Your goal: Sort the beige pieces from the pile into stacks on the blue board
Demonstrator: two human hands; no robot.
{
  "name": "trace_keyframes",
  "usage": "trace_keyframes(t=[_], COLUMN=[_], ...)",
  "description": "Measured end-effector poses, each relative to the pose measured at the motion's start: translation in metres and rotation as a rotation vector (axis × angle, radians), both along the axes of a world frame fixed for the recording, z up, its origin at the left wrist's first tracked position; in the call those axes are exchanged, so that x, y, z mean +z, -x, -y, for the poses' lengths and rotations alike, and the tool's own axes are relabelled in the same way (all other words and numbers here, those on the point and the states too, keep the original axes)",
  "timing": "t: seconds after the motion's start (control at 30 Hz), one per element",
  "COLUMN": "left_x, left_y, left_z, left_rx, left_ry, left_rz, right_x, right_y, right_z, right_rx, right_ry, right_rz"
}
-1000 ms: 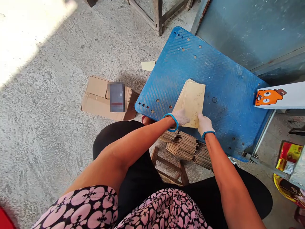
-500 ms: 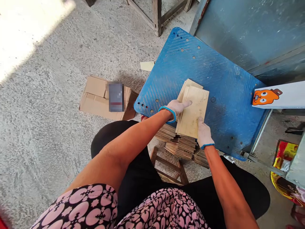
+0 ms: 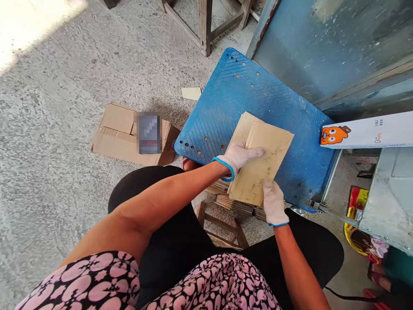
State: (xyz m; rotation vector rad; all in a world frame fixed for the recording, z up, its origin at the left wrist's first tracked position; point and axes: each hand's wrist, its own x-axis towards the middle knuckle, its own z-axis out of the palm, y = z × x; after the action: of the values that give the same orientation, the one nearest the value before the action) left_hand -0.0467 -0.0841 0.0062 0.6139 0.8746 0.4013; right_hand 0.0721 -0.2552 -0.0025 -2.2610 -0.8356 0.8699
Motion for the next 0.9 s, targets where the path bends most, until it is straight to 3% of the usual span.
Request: trace_keyframes(t=[0.1, 0.2, 0.3, 0.4, 0.47, 0.57, 0.7, 0.8, 0.9], left_x=[0.008, 0.011, 0.018, 0.028, 0.034, 0.038, 0.042, 0.049, 0.056], left_y=[0.007, 0.015, 0.022, 0.027, 0.029, 0.032, 0.04, 0.048, 0.054], left_z=[0.003, 0.007, 0.014, 0.023, 0.027, 0.027, 0.017, 0.001, -0.018], left_rx=[-0.058, -0.197, -0.389, -0.581, -0.664, -0.748, -0.833, -0.911, -0.806], left_ry=[-0.147, -0.36, -0.588, -0.762, -0.822, -0.844, -0.759, -0.636, -0.591], left_rz=[0.022, -0.006, -0.089, -0.119, -0.106, -0.051, 0.08, 0.045, -0.102], right_x=[0.033, 0.072, 0.108, 0.126, 0.129, 0.127, 0.122, 0.119, 0.107], right_y=[-0.026, -0.053, -0.064, -0.057, -0.048, -0.035, -0.019, -0.001, 0.021], right_z=[-0.013, -0.028, -0.04, -0.046, -0.042, -0.024, 0.001, 0.004, -0.001], right_rx=[0.037, 0.109, 0.283, 0.447, 0.484, 0.451, 0.394, 0.424, 0.545], right_ry=[-0.144, -0.243, -0.091, 0.142, 0.252, 0.27, 0.251, 0.276, 0.333], right_rz=[0.059, 0.225, 0.342, 0.197, -0.022, -0.193, 0.002, 0.075, 0.05])
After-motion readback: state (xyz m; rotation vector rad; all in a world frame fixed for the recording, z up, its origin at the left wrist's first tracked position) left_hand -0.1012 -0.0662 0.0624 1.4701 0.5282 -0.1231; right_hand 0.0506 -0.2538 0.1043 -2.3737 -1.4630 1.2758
